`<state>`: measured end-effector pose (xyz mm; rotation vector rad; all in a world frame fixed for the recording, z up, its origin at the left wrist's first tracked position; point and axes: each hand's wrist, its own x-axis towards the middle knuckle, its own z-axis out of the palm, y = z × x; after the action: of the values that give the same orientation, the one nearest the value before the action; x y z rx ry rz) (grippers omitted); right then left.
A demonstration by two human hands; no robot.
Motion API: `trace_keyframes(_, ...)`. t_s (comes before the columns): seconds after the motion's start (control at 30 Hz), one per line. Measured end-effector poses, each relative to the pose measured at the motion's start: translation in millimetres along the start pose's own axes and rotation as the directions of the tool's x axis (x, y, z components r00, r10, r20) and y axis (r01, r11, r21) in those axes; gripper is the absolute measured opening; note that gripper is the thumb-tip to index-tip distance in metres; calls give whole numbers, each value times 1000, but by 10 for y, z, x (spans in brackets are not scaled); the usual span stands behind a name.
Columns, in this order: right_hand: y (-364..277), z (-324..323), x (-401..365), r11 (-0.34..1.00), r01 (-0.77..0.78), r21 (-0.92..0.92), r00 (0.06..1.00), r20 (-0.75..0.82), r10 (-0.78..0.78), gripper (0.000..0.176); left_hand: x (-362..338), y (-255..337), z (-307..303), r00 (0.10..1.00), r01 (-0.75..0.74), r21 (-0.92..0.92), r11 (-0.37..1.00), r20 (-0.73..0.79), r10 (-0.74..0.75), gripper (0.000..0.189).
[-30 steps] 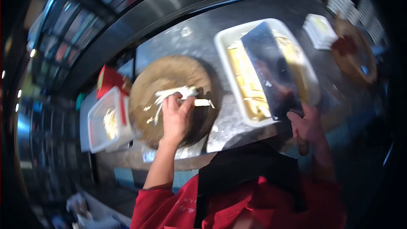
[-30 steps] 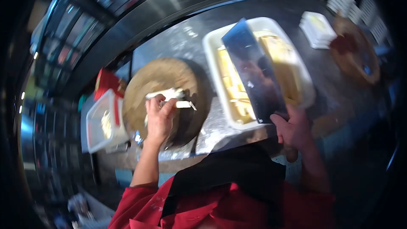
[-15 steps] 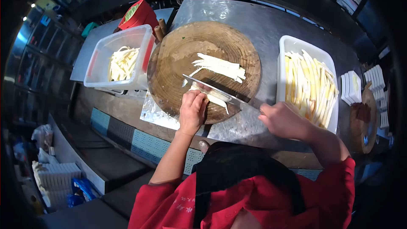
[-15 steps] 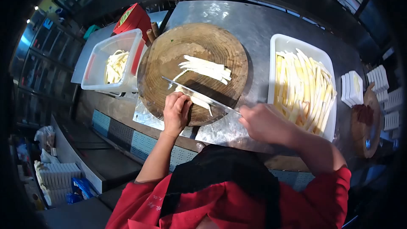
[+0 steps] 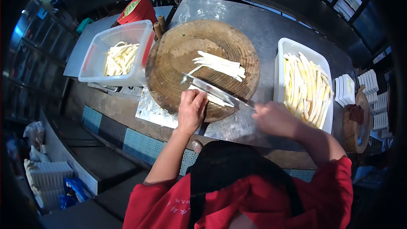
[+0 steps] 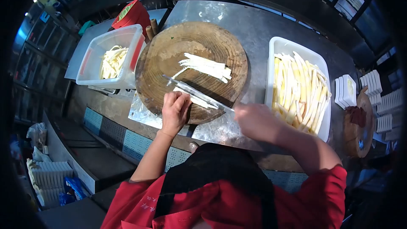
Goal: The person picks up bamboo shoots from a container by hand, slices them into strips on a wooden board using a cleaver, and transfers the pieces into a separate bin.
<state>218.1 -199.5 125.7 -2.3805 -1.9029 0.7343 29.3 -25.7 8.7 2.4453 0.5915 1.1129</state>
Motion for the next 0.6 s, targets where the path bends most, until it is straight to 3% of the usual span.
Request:
trace_keyframes(0.1,13,-108,-159,994,-100,46,994,59,97,20,-85,21,3,1000,-3,26,1000,-7,3,22)
trace_keyframes(0.33,-19,-126,-172,998,-52,23,998,42,51,23,-40,-6,53,993,-83,23,996,-76,85,23)
trace_keyframes(0.4,30,76,-55,988,126,88,988,-101,-117,24,-59,-6,44,994,-84,28,996,-62,86,23)
trace_keyframes(0.6,-24,-105,-117,996,18,83,1000,-26,-16,21,-127,-6,3,996,-73,-6,997,-43,72,24)
